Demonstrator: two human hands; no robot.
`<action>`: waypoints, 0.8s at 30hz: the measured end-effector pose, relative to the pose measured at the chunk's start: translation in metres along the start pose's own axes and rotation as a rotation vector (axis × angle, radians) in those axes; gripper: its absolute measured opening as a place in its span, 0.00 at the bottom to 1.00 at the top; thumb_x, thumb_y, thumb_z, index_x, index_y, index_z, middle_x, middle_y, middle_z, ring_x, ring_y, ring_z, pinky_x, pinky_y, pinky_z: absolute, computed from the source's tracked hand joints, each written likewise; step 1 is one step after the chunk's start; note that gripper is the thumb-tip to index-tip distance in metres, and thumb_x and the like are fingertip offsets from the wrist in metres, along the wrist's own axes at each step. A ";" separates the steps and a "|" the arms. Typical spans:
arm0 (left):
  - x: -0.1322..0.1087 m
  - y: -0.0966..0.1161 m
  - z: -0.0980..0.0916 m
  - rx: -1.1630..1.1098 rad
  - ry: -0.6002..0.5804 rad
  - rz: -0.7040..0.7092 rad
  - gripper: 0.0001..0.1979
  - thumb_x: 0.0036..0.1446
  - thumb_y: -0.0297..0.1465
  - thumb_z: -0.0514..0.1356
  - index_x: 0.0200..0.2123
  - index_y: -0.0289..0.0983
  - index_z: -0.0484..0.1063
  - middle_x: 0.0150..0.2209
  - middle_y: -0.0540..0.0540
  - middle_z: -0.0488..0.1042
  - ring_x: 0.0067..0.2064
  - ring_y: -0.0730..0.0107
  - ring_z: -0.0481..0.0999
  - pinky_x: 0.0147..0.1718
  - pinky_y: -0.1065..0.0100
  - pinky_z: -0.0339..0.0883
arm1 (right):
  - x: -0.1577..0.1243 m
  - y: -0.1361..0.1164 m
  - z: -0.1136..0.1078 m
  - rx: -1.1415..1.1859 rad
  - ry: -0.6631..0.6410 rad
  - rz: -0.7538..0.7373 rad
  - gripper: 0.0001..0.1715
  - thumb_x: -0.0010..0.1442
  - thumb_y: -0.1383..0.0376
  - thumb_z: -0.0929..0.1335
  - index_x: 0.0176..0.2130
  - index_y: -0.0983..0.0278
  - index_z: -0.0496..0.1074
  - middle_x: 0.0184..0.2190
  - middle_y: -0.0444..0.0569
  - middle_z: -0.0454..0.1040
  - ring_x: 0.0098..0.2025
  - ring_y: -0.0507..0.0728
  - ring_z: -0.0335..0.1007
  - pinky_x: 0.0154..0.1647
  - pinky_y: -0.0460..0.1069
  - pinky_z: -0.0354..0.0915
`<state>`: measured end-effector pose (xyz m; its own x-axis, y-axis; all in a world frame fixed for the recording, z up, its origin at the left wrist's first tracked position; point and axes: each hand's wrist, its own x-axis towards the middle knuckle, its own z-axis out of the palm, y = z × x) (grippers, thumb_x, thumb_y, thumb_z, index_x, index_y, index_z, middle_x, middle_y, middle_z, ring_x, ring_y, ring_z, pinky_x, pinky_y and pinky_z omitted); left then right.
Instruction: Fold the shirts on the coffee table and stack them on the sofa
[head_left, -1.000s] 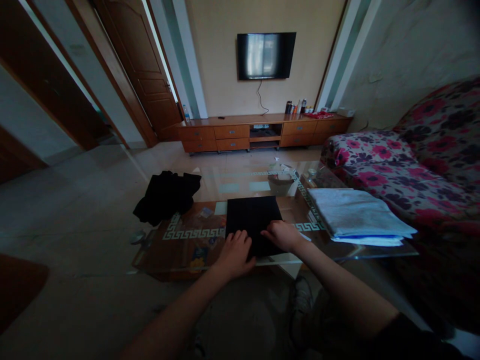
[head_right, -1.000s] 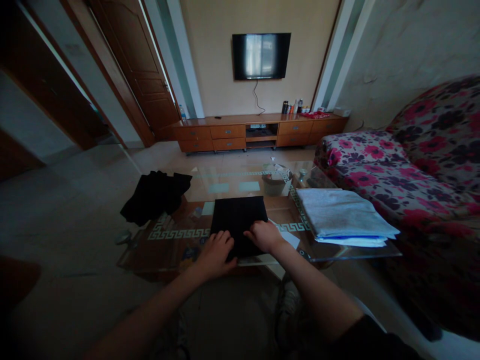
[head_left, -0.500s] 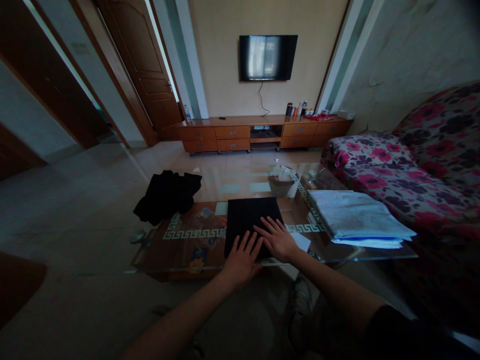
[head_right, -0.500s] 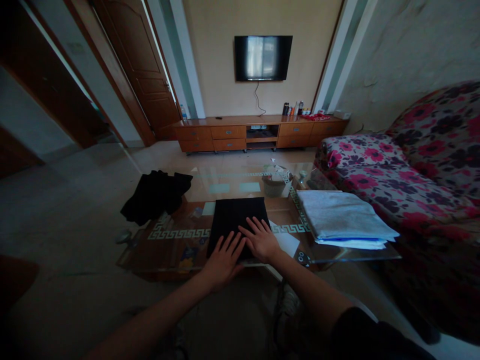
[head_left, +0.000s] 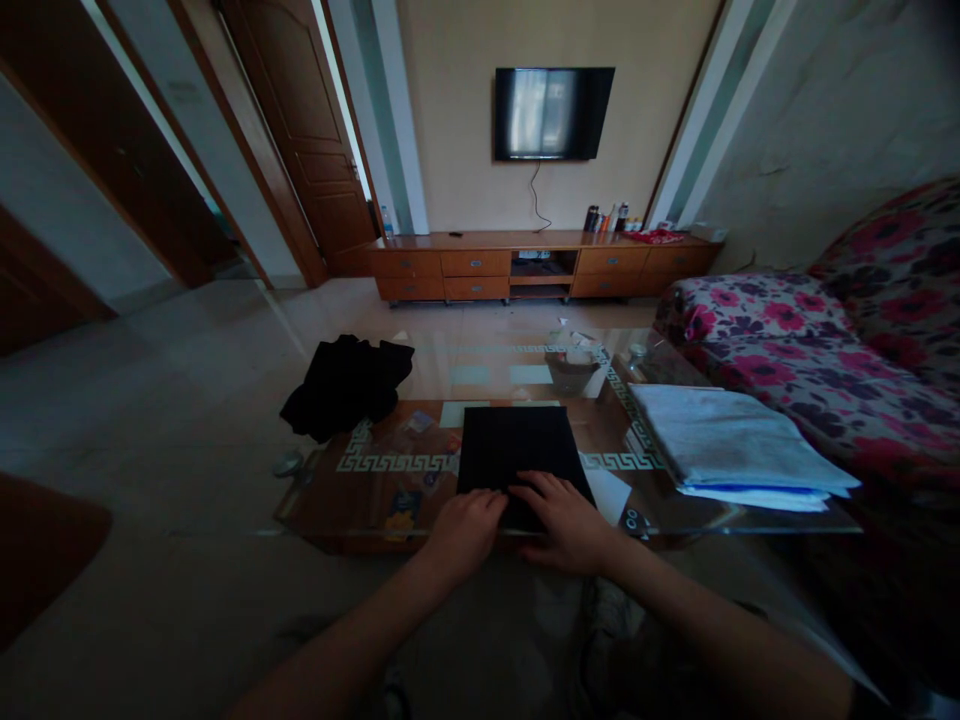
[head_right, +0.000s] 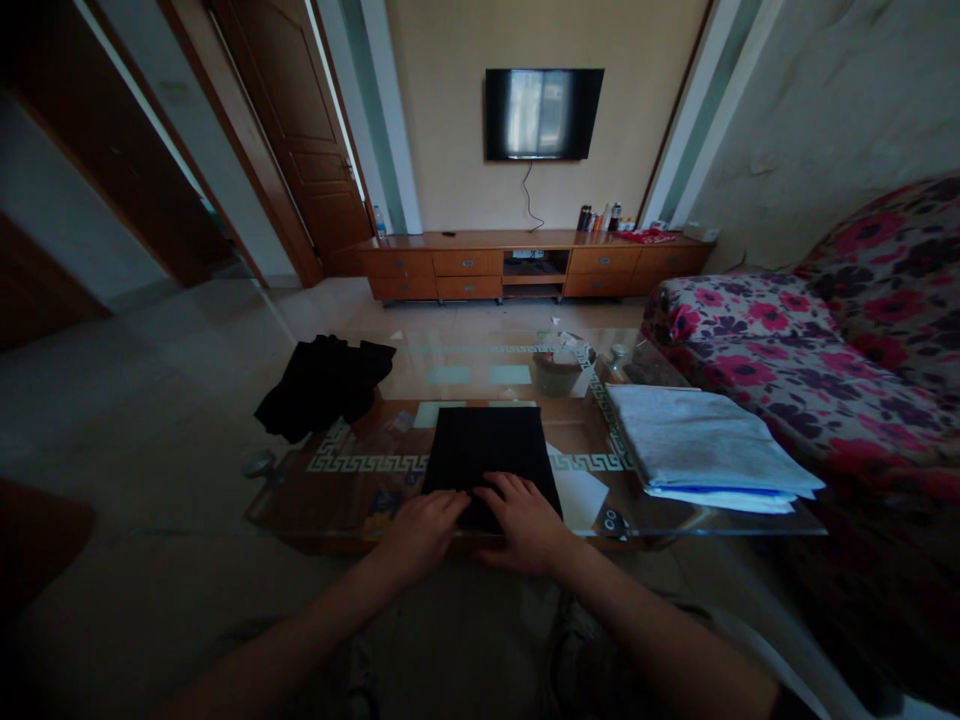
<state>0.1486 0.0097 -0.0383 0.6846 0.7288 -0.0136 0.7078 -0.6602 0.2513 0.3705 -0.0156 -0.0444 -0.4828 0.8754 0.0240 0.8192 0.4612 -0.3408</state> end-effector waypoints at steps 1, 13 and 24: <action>0.000 0.001 -0.006 0.000 0.017 -0.027 0.22 0.64 0.23 0.52 0.59 0.38 0.71 0.56 0.37 0.77 0.56 0.54 0.76 0.56 0.55 0.69 | 0.002 -0.007 0.003 -0.043 0.028 0.022 0.45 0.56 0.50 0.74 0.66 0.61 0.63 0.66 0.60 0.62 0.66 0.69 0.58 0.64 0.64 0.60; 0.007 -0.021 -0.038 -0.089 0.398 -0.170 0.17 0.69 0.38 0.54 0.57 0.40 0.69 0.50 0.39 0.76 0.54 0.51 0.73 0.56 0.54 0.66 | 0.022 -0.010 -0.047 -0.346 0.224 0.264 0.19 0.70 0.65 0.61 0.59 0.58 0.67 0.51 0.56 0.75 0.51 0.63 0.69 0.46 0.52 0.65; -0.003 -0.023 -0.040 0.018 0.263 -0.197 0.16 0.66 0.32 0.52 0.54 0.39 0.68 0.51 0.39 0.75 0.50 0.54 0.77 0.49 0.58 0.70 | 0.042 0.015 -0.188 -0.503 0.366 0.523 0.23 0.75 0.53 0.52 0.52 0.62 0.65 0.46 0.58 0.77 0.41 0.63 0.76 0.35 0.51 0.63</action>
<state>0.1234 0.0301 -0.0050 0.4673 0.8633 0.1908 0.8268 -0.5032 0.2515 0.4211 0.0554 0.1278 0.0611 0.9475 0.3138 0.9939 -0.0867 0.0680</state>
